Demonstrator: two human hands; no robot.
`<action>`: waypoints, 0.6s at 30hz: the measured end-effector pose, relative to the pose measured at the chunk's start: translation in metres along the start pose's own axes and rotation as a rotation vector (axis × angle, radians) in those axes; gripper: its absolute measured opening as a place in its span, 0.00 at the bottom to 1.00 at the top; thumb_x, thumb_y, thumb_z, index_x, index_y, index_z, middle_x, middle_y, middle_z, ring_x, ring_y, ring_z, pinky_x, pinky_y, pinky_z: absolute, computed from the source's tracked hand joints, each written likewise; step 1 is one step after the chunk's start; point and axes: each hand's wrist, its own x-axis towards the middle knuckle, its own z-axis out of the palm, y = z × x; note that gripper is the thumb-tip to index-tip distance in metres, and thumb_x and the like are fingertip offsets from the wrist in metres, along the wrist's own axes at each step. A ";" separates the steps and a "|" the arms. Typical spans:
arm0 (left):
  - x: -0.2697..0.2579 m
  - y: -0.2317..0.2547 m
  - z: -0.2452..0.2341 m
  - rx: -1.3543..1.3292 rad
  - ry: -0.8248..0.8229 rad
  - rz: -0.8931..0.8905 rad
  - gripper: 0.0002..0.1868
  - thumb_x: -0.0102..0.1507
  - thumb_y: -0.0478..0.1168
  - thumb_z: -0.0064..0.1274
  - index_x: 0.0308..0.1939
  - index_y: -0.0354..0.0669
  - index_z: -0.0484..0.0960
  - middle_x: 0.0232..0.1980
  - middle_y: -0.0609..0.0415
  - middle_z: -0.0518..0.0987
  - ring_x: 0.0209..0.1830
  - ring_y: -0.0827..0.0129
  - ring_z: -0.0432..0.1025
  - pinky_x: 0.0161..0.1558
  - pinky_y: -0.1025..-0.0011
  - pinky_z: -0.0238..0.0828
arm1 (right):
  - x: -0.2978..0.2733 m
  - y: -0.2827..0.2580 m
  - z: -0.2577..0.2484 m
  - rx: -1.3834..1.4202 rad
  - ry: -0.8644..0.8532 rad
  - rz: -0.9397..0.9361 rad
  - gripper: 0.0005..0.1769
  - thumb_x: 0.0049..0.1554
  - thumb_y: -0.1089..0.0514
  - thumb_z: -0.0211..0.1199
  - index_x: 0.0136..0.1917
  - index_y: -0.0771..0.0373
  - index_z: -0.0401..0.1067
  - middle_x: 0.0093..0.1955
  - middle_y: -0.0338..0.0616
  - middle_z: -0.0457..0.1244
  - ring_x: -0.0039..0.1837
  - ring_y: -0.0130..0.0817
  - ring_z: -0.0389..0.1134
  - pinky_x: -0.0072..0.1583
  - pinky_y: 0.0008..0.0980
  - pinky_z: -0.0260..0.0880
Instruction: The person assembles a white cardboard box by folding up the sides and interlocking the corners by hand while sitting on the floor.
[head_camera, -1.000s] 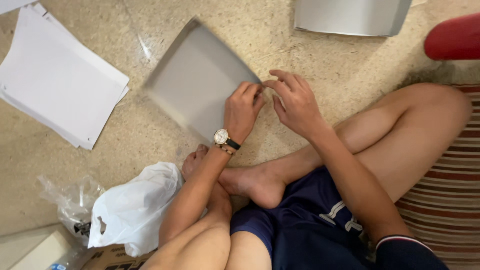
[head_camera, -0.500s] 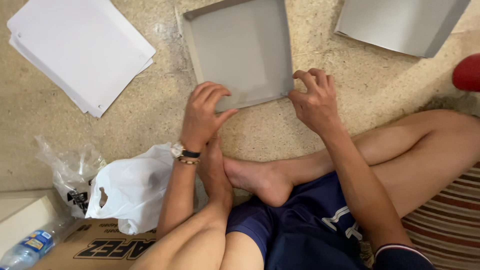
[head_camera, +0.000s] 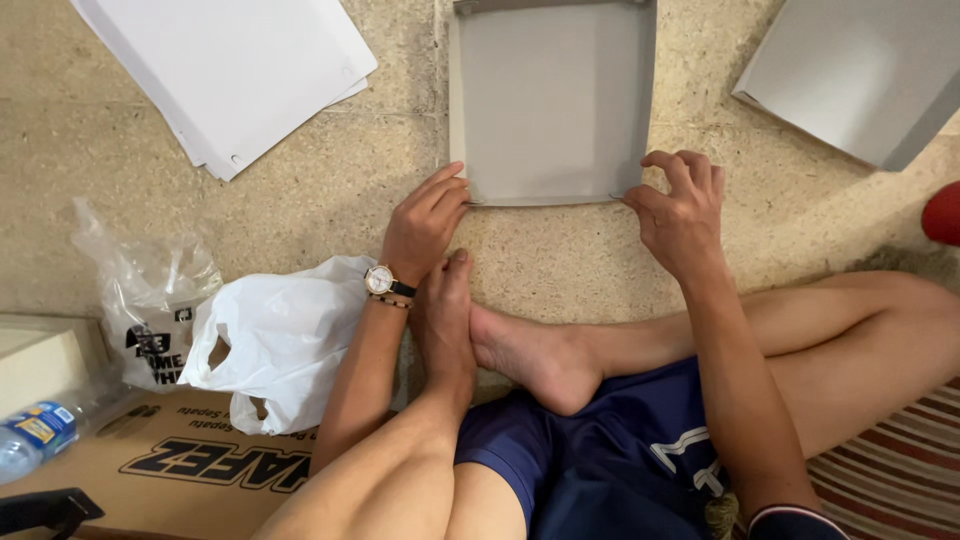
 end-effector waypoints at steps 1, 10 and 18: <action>-0.001 -0.001 0.000 0.002 0.005 -0.003 0.03 0.61 0.35 0.48 0.36 0.39 0.74 0.42 0.52 0.75 0.54 0.58 0.68 0.54 0.68 0.66 | 0.000 -0.001 -0.001 0.000 0.000 -0.006 0.07 0.51 0.56 0.64 0.32 0.54 0.71 0.50 0.36 0.58 0.55 0.40 0.57 0.49 0.32 0.52; 0.001 0.005 -0.002 0.004 0.030 -0.016 0.03 0.61 0.36 0.49 0.33 0.41 0.75 0.39 0.56 0.76 0.52 0.62 0.69 0.51 0.70 0.68 | 0.004 -0.014 -0.007 -0.033 0.020 0.020 0.08 0.51 0.50 0.66 0.39 0.54 0.71 0.54 0.38 0.56 0.57 0.42 0.54 0.54 0.39 0.50; 0.003 0.011 0.000 -0.051 0.093 0.037 0.06 0.60 0.32 0.48 0.28 0.36 0.74 0.40 0.52 0.76 0.52 0.57 0.70 0.48 0.68 0.70 | 0.012 -0.042 -0.006 0.016 0.109 -0.064 0.05 0.49 0.54 0.67 0.39 0.52 0.73 0.51 0.38 0.59 0.57 0.40 0.54 0.56 0.42 0.47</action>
